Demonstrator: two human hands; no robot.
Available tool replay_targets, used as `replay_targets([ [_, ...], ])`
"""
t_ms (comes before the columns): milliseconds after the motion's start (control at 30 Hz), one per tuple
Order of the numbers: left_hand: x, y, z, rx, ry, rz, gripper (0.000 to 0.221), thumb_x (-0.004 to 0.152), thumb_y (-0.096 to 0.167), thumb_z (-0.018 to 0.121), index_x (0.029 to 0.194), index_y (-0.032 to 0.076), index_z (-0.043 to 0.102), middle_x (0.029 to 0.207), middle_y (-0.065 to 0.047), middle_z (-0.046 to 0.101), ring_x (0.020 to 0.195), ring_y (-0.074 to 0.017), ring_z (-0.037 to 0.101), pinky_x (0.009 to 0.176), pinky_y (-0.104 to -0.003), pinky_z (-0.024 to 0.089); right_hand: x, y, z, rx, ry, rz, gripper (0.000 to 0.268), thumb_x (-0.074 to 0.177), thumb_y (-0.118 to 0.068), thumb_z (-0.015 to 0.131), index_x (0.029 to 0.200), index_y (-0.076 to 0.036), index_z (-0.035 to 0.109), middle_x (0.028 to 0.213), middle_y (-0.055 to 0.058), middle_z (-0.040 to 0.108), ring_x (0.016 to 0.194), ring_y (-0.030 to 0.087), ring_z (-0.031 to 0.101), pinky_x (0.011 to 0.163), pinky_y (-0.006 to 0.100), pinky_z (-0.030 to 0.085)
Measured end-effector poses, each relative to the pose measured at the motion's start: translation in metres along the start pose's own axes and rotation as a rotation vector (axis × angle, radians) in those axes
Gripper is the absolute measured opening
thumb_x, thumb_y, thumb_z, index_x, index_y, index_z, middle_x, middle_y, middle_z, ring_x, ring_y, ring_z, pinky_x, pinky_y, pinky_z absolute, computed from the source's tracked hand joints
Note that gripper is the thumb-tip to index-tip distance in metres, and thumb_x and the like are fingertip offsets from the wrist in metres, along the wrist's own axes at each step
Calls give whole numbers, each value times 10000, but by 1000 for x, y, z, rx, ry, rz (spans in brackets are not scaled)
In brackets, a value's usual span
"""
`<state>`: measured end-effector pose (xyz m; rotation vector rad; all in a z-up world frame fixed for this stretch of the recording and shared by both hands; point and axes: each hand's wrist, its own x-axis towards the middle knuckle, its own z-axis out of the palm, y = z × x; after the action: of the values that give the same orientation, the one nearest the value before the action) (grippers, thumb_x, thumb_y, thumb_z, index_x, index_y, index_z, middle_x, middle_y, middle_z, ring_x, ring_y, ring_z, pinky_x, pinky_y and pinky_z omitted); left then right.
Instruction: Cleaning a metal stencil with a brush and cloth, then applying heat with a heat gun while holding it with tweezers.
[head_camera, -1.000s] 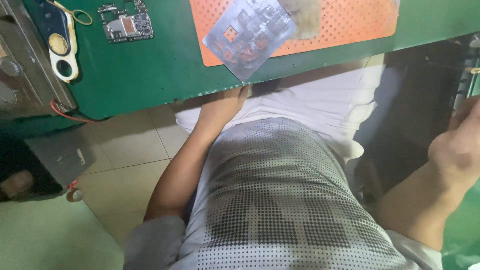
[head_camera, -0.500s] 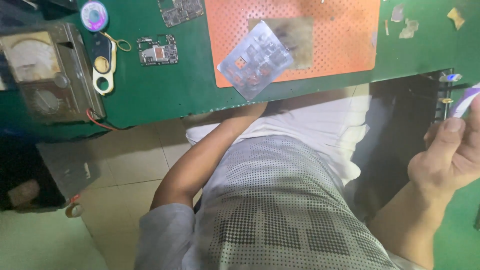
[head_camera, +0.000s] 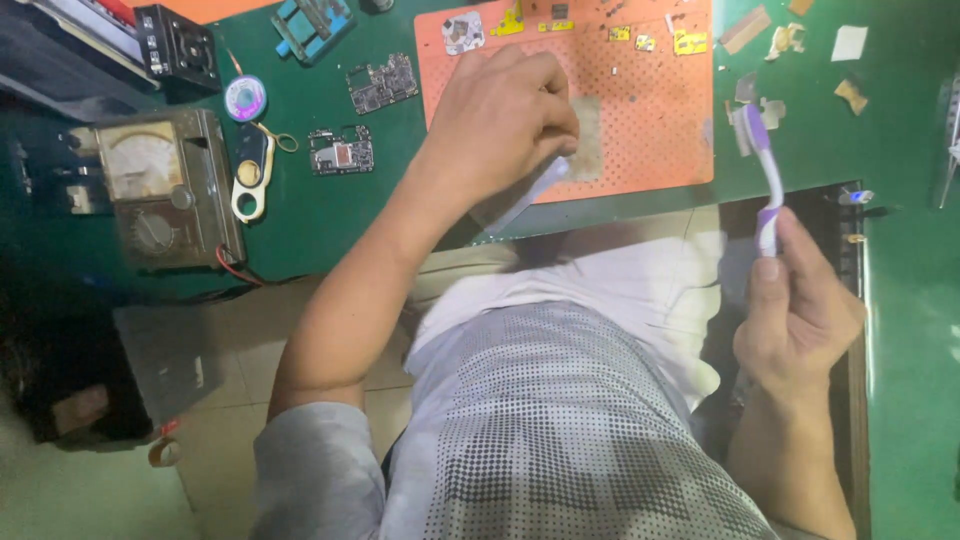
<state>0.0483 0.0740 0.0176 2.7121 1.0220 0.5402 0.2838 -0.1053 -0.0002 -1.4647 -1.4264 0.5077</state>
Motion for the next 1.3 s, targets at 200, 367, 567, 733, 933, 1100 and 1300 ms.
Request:
replay_targets([
  [200, 16, -6, -5, -91, -171, -98, 170, 634, 311, 756, 591, 217, 621, 786, 49, 463, 741, -220, 434, 590, -403, 296, -4, 0, -1, -73, -9, 11, 301, 953, -58, 470, 1219, 81, 487, 697, 53, 471, 540, 96, 326, 511, 218, 296],
  [367, 16, -8, -5, -157, -260, -55, 83, 734, 257, 659, 689, 188, 655, 806, 39, 460, 824, -197, 433, 630, -401, 270, 3, -9, 5, -133, -81, -41, 271, 913, 2, 489, 1162, 111, 496, 1124, 254, 549, 788, 186, 543, 661, 242, 430],
  [567, 8, -2, -10, -97, -92, 28, 142, 733, 90, 559, 606, 154, 562, 755, 16, 435, 729, -215, 418, 618, -363, 235, 7, -19, 15, -150, -147, -73, 243, 904, 10, 477, 1131, 89, 511, 1098, 235, 559, 932, 249, 580, 821, 284, 462],
  [733, -11, 0, -18, -50, -24, -3, 56, 792, 86, 522, 792, 113, 570, 884, -11, 492, 822, -223, 450, 710, -377, 282, 10, -24, 21, -181, -160, -87, 247, 906, 15, 473, 1141, 80, 508, 1115, 219, 555, 962, 245, 577, 866, 286, 452],
  [933, -68, 28, -45, 85, 86, -310, 386, 787, 401, 541, 1044, 114, 573, 1074, -13, 564, 959, -210, 486, 805, -363, 259, 8, -22, 26, -333, -241, -41, 288, 909, -22, 505, 1195, -49, 526, 852, 88, 547, 711, 161, 516, 685, 245, 423],
  [1100, -87, 49, -36, 177, 39, -539, 718, 653, 672, 522, 1124, 130, 520, 1084, 30, 569, 1011, -173, 469, 840, -388, 212, 13, -23, 41, -648, -480, -7, 392, 887, -173, 519, 1262, -274, 469, 633, 0, 425, 540, 183, 426, 457, 321, 368],
  [1300, -84, 48, -25, 135, 19, -616, 587, 645, 423, 622, 1147, 150, 487, 1022, -32, 509, 972, -221, 463, 827, -410, 214, 30, -51, 48, -1066, -597, -177, 436, 822, -271, 524, 1246, -357, 471, 608, -49, 462, 419, 220, 490, 314, 302, 358],
])
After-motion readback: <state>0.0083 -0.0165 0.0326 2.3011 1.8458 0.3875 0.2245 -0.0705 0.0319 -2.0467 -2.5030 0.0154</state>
